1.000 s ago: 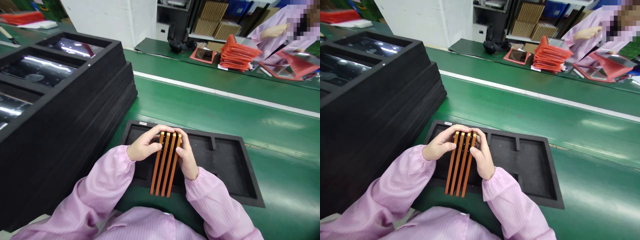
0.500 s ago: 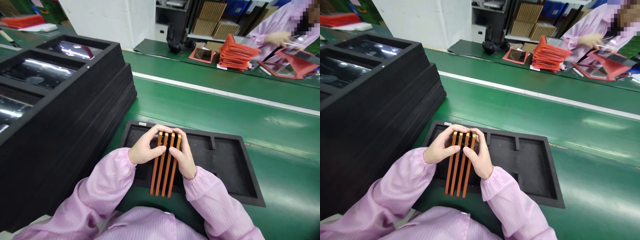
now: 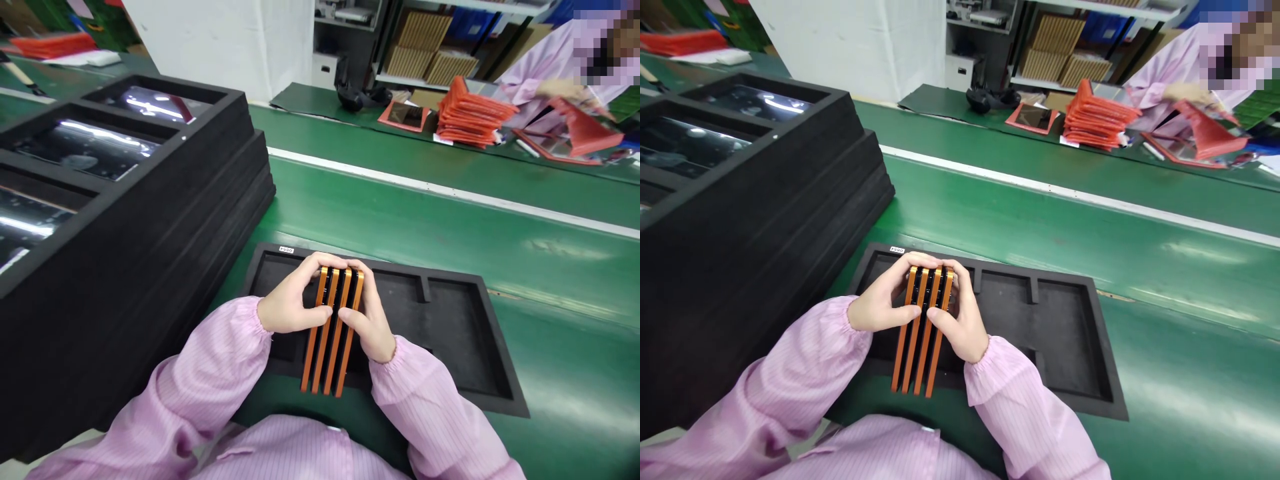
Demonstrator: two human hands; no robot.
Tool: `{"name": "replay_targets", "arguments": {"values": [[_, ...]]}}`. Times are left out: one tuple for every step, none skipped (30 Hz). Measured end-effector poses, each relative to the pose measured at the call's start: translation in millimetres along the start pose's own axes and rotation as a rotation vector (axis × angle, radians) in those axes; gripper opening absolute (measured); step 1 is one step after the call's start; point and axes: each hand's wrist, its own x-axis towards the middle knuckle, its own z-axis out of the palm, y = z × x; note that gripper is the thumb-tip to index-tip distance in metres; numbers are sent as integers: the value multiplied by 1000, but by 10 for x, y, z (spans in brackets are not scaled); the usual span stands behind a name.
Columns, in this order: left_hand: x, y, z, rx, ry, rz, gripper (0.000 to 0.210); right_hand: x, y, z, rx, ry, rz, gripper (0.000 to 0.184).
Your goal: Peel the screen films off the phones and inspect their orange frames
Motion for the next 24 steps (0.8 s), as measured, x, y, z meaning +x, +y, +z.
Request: {"name": "replay_targets", "arguments": {"values": [[1,1,1,-19,1,-3,57,-3,0,-1,-3,2,-4,60],[0,0,3,-33,3,-3,56,-6,3,1,-9,0,-1,61],[-2,-3,4,-35,5,-1,56,-10,9,9,-20,-9,11,65],[-6,-7,5,-26,11,3,55,-16,18,21,-31,-21,34,72],[-11,-11,8,-8,20,4,55,-22,27,38,-36,-39,68,83],[-17,-14,12,13,29,-5,54,-29,36,60,-31,-64,109,95],[-23,-16,20,35,41,-26,52,-36,42,84,-19,-91,149,106],[-29,-17,33,59,60,-57,49,-43,43,108,-3,-114,182,114],[-34,-15,52,86,87,-82,44,-50,38,132,11,-128,201,118],[-39,-13,78,116,116,-88,41,-56,27,152,15,-132,201,119],[-42,-9,108,141,149,-73,40,-62,12,168,8,-129,181,118],[-44,-5,143,146,184,-43,42,-67,-6,178,-13,-118,142,117],[-44,-2,178,123,216,-1,49,-73,-22,181,-52,-110,90,116],[-44,0,212,74,238,48,61,-79,-33,177,-108,-110,28,117],[-44,1,242,9,242,97,77,-85,-35,164,-178,-116,-40,119],[-44,-1,267,-58,230,140,94,-94,-23,143,-251,-125,-113,122],[-47,-5,285,-109,199,179,109,-104,1,116,-315,-134,-186,127],[-53,-12,299,-133,153,220,122,-118,39,86,-366,-138,-252,132],[-62,-20,309,-133,104,259,131,-135,86,54,-399,-140,-307,137],[-76,-30,318,-121,61,292,137,-155,137,24,-415,-145,-343,139],[-93,-39,327,-103,32,327,141,-177,186,-1,-422,-157,-359,140],[-114,-47,340,-84,15,364,144,-200,231,-19,-426,-173,-361,140],[-136,-50,356,-67,5,396,146,-222,266,-28,-429,-190,-352,139],[-158,-49,376,-59,6,418,147,-244,291,-30,-427,-201,-335,138]]}}
